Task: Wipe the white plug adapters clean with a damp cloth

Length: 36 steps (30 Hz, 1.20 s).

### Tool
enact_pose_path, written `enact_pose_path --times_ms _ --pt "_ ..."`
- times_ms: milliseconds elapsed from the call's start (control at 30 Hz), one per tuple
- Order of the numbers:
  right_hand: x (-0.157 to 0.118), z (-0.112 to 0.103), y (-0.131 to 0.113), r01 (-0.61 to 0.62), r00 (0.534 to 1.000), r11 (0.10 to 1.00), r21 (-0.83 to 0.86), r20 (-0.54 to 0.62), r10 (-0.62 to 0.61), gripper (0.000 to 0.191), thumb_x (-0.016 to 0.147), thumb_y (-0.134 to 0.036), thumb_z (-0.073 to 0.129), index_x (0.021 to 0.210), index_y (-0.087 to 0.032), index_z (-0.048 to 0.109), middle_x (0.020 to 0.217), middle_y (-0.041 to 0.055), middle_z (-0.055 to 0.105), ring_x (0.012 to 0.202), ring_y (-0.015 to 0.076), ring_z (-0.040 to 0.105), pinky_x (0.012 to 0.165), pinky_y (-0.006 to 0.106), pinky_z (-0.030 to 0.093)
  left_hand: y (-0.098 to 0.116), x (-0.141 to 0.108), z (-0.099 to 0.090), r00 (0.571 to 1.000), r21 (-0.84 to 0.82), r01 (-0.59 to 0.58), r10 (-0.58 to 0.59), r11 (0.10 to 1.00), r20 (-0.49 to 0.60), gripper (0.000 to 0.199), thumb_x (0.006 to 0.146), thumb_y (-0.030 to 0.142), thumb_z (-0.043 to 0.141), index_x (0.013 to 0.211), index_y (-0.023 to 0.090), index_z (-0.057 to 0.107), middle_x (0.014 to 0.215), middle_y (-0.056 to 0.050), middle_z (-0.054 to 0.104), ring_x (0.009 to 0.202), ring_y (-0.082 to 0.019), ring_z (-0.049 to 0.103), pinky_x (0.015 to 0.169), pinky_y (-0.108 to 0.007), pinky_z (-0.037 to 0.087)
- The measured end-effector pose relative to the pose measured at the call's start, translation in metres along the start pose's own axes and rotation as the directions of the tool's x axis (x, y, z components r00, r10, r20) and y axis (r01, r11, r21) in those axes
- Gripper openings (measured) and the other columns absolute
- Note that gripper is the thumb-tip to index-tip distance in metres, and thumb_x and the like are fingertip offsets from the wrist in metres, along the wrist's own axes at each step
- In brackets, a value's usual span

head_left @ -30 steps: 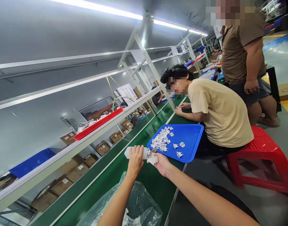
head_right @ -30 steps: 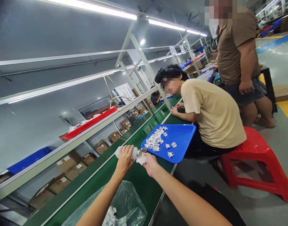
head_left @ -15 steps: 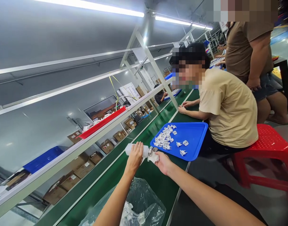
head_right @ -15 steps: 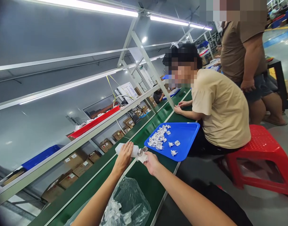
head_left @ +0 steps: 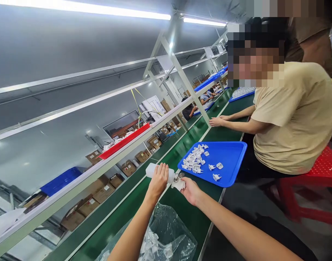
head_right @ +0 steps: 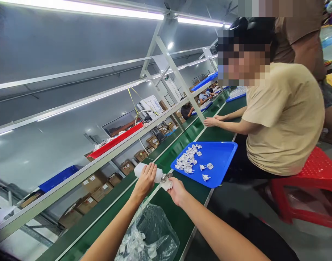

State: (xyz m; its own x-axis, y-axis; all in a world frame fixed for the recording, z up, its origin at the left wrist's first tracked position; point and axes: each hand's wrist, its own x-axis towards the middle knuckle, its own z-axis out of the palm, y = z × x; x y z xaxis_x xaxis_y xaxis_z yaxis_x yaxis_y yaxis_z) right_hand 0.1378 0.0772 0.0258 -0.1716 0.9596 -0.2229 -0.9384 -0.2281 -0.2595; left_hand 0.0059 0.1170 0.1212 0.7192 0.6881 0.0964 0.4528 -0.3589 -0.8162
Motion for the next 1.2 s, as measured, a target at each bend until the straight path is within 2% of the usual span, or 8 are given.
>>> enact_pose_path --times_ms 167,333,567,700,833,1000,1100,1200 --pt "-0.002 0.003 0.002 0.006 1.0 1.0 0.004 0.001 -0.006 0.049 0.1 -0.02 0.047 0.147 -0.007 0.047 0.12 0.0123 0.058 0.107 0.0103 0.06 0.096 0.027 0.054 -0.003 -0.002 -0.007 1.0 -0.022 0.006 -0.005 1.0 0.018 0.076 0.086 0.008 0.047 0.159 -0.003 0.03 0.162 -0.023 0.027 0.153 -0.037 0.026 0.128 -0.052 0.021" --pt "0.001 0.002 0.002 -0.003 1.0 1.0 -0.001 0.001 0.003 0.049 0.1 -0.02 0.047 0.147 -0.007 0.047 0.12 0.0122 0.058 0.107 0.0098 0.06 0.095 0.025 0.054 -0.004 -0.004 -0.002 1.0 -0.086 0.021 -0.02 0.996 0.011 0.08 0.081 0.008 0.049 0.158 -0.004 0.033 0.162 -0.022 0.027 0.153 -0.036 0.027 0.129 -0.051 0.02" --pt "0.0 0.002 -0.001 0.023 1.0 0.999 -0.036 -0.004 -0.023 0.048 0.1 -0.02 0.047 0.146 -0.007 0.048 0.12 0.0124 0.058 0.106 0.0099 0.06 0.092 0.024 0.054 0.001 -0.003 0.017 0.992 -0.245 0.044 -0.071 0.968 -0.103 0.081 0.074 0.002 0.052 0.154 -0.005 0.042 0.16 -0.022 0.035 0.151 -0.035 0.032 0.128 -0.051 0.02" --pt "-0.005 0.001 -0.003 0.06 0.998 0.995 -0.078 -0.001 -0.06 0.045 0.1 -0.021 0.047 0.142 -0.006 0.049 0.12 0.0119 0.058 0.102 0.0082 0.06 0.089 0.022 0.054 0.008 -0.008 0.026 0.967 -0.398 0.087 -0.174 0.913 -0.187 0.074 0.074 -0.002 0.054 0.147 -0.003 0.049 0.15 -0.02 0.048 0.142 -0.031 0.042 0.124 -0.048 0.027" --pt "-0.012 0.0 -0.007 0.088 0.996 0.985 -0.145 -0.003 -0.09 0.04 0.101 -0.021 0.047 0.137 -0.004 0.052 0.117 0.0117 0.058 0.095 0.0066 0.059 0.083 0.02 0.053 0.019 -0.015 0.036 0.923 -0.602 0.129 -0.317 0.788 -0.218 0.05 0.081 0.005 0.055 0.132 0.007 0.055 0.128 -0.014 0.057 0.121 -0.026 0.051 0.11 -0.044 0.04" --pt "-0.013 -0.006 -0.013 0.09 0.996 0.978 -0.187 0.038 -0.085 0.04 0.101 -0.023 0.047 0.136 -0.004 0.054 0.121 0.0127 0.058 0.099 0.0081 0.06 0.087 0.022 0.054 0.032 -0.011 0.055 0.885 -0.821 0.108 -0.43 0.56 -0.176 0.048 0.079 0.015 0.068 0.126 0.013 0.057 0.121 -0.009 0.056 0.114 -0.021 0.051 0.1 -0.035 0.043" --pt "-0.011 -0.012 -0.015 0.074 0.997 0.981 -0.181 0.051 -0.065 0.042 0.101 -0.024 0.047 0.138 -0.005 0.053 0.122 0.0134 0.058 0.104 0.0097 0.061 0.091 0.024 0.055 0.038 -0.004 0.065 0.858 -0.904 0.132 -0.504 0.407 -0.102 0.046 0.071 0.017 0.076 0.115 0.012 0.062 0.112 -0.007 0.059 0.106 -0.018 0.055 0.094 -0.031 0.045" --pt "-0.008 -0.02 -0.018 0.056 0.998 0.983 -0.176 0.04 -0.05 0.044 0.102 -0.026 0.047 0.141 -0.005 0.051 0.12 0.0136 0.058 0.106 0.0101 0.061 0.096 0.027 0.056 0.042 0.002 0.077 0.791 -0.932 0.256 -0.61 0.257 0.049 0.055 0.067 0.03 0.084 0.114 0.011 0.061 0.113 -0.008 0.061 0.106 -0.02 0.055 0.094 -0.033 0.043"
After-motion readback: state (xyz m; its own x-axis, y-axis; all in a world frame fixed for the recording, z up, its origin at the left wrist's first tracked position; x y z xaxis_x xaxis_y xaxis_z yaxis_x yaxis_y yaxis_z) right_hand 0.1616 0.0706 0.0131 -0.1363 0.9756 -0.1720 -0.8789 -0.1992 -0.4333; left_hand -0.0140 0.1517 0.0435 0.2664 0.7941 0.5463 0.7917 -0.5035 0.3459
